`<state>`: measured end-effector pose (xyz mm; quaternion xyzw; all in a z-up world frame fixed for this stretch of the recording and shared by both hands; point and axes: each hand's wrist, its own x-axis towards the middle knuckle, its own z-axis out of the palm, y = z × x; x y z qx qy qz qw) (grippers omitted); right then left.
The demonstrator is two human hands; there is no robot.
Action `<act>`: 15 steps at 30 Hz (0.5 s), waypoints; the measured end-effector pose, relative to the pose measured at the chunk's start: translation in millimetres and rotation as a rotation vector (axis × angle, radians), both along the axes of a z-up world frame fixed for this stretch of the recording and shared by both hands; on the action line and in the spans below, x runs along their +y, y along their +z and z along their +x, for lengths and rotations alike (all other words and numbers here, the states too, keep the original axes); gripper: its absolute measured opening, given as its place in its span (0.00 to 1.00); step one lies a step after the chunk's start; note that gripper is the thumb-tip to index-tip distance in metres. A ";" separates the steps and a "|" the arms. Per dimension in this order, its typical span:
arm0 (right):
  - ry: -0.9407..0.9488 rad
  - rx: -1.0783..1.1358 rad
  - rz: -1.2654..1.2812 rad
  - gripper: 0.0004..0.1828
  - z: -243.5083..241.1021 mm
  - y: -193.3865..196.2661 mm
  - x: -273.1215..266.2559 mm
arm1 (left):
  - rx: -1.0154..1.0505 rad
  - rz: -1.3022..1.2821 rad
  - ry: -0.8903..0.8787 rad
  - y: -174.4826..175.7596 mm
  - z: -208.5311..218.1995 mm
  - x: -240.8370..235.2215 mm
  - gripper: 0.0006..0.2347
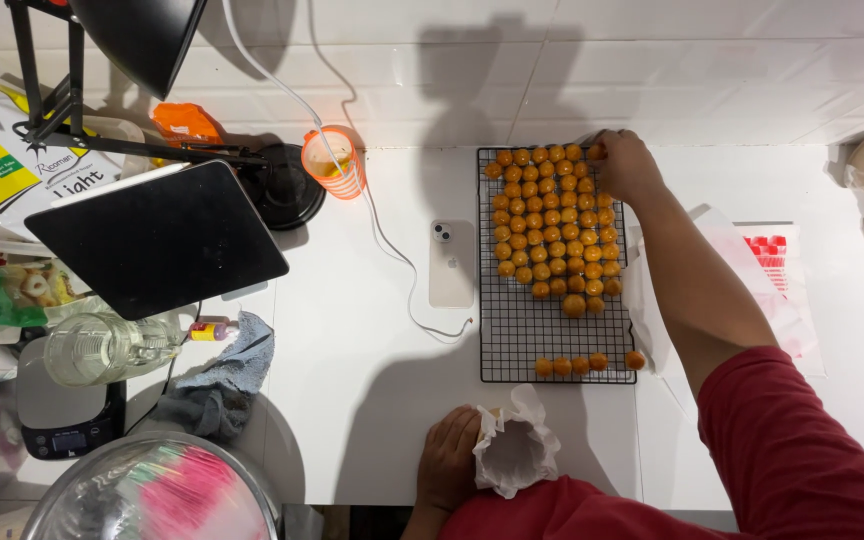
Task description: The person prepares a small paper cup with a liner and places fried dough balls from a wire rack into it one at a time by hand.
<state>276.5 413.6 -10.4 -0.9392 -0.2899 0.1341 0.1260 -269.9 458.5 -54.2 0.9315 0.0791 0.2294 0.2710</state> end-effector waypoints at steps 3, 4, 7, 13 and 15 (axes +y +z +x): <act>-0.071 0.141 0.186 0.14 -12.8 28.7 -7.6 | 0.022 -0.006 -0.004 -3.8 -0.6 0.0 0.13; -0.165 0.296 0.378 0.08 -22.7 40.4 -11.6 | 0.021 -0.013 -0.006 -3.0 -0.2 0.1 0.14; -0.337 0.738 0.802 0.07 -54.0 69.1 -32.4 | 0.008 -0.015 -0.012 -1.3 0.5 0.4 0.14; -0.177 1.215 1.141 0.18 -178.2 138.7 -88.1 | 0.088 -0.028 -0.036 -41.2 -1.8 0.2 0.25; -0.168 1.223 1.139 0.17 -236.2 147.2 -102.7 | 0.198 -0.037 -0.029 -46.8 -14.1 -9.7 0.33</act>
